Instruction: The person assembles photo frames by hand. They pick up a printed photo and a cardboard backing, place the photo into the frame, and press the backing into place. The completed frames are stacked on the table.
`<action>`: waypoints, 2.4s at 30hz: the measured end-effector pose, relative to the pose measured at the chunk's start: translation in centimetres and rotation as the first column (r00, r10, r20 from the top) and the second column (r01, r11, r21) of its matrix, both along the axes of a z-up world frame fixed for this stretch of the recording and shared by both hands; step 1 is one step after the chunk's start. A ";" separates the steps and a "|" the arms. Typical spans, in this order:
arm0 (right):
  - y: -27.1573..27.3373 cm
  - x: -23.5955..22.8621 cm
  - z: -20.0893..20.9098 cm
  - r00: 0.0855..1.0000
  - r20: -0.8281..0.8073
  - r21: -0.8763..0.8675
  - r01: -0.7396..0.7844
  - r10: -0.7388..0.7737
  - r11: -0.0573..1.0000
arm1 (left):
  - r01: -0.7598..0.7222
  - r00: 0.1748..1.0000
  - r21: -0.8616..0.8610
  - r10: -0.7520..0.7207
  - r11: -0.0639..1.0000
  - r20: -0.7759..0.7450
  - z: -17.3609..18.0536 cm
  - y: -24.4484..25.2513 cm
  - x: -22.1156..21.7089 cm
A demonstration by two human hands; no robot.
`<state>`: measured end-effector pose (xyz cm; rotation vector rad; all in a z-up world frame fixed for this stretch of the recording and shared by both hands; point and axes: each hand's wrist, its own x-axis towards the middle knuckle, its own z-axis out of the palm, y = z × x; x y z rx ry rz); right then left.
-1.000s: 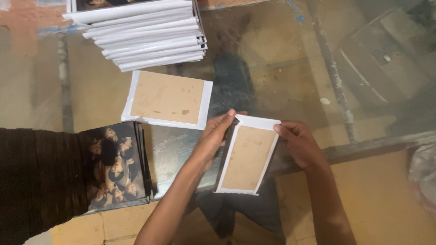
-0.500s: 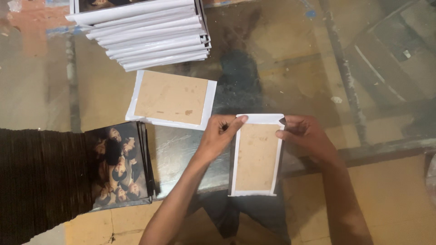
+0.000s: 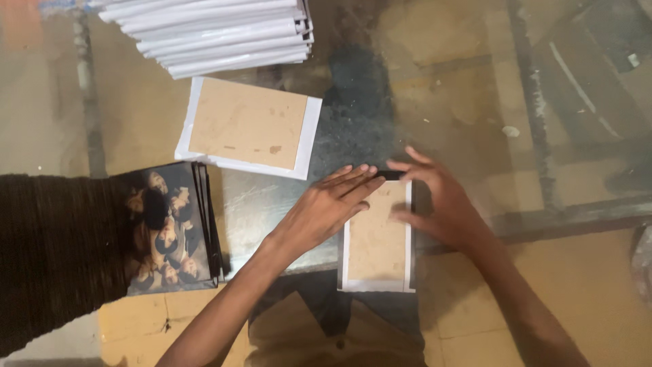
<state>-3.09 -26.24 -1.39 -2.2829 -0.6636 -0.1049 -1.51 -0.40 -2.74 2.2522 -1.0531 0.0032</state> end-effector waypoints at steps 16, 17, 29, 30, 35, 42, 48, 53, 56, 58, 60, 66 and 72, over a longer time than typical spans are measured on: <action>1.8 -3.5 0.0 0.988 -0.112 -0.148 0.087 -0.104 0.985 | -0.286 0.952 -0.531 0.297 0.798 -0.066 5.6 -4.3 9.1; 1.9 -3.8 -0.2 0.985 -0.107 -0.116 0.121 -0.133 0.986 | -0.261 0.902 -0.407 0.371 0.875 0.219 4.8 -6.2 9.5; 3.3 -5.9 -1.6 0.848 0.022 0.053 0.527 -0.529 0.848 | -0.164 0.931 -0.216 0.223 0.963 0.289 -1.5 -11.3 10.0; 3.2 -5.9 -1.8 0.846 0.060 0.028 0.529 -0.530 0.848 | -0.167 0.935 -0.261 0.237 0.951 0.265 -2.0 -11.9 9.7; 2.9 -6.1 -2.2 0.829 0.152 -0.007 0.545 -0.538 0.838 | 0.263 0.843 0.007 -0.233 0.965 0.485 -4.5 -14.5 6.4; 4.1 -8.7 -3.1 0.888 0.148 -0.188 0.458 -0.436 0.869 | -0.281 0.958 0.092 0.274 0.955 0.080 1.1 -9.2 3.6; 0.8 -8.0 -4.9 0.704 0.466 -0.079 0.635 -0.535 0.768 | 0.180 0.855 0.024 -0.144 0.983 -0.498 6.4 -3.6 2.6; 1.1 -7.6 -2.7 0.817 0.175 -0.142 0.574 -0.550 0.807 | -0.411 0.912 -0.210 0.397 0.887 -0.106 6.7 -2.4 2.0; 3.4 -8.6 -2.0 0.806 0.051 -0.245 0.582 -0.589 0.776 | -0.302 0.953 -0.110 0.297 0.947 -0.058 4.9 -5.6 4.2; 4.0 -8.5 -1.2 0.797 0.046 -0.285 0.588 -0.602 0.757 | -0.353 0.930 -0.056 0.357 0.934 0.091 4.0 -8.4 5.1; 4.1 -8.5 -0.7 0.789 0.043 -0.299 0.596 -0.613 0.746 | -0.418 0.909 0.133 0.414 0.899 0.058 3.8 -10.4 5.4; 2.4 -8.8 -0.8 0.599 0.088 -0.112 0.800 -0.796 0.590 | -0.275 0.864 0.203 0.334 0.940 -0.377 4.8 -7.5 6.4; 3.7 -8.2 -1.3 0.603 -0.060 -0.289 0.752 -0.795 0.592 | -0.476 0.847 -0.110 0.489 0.872 0.209 1.7 -8.4 4.9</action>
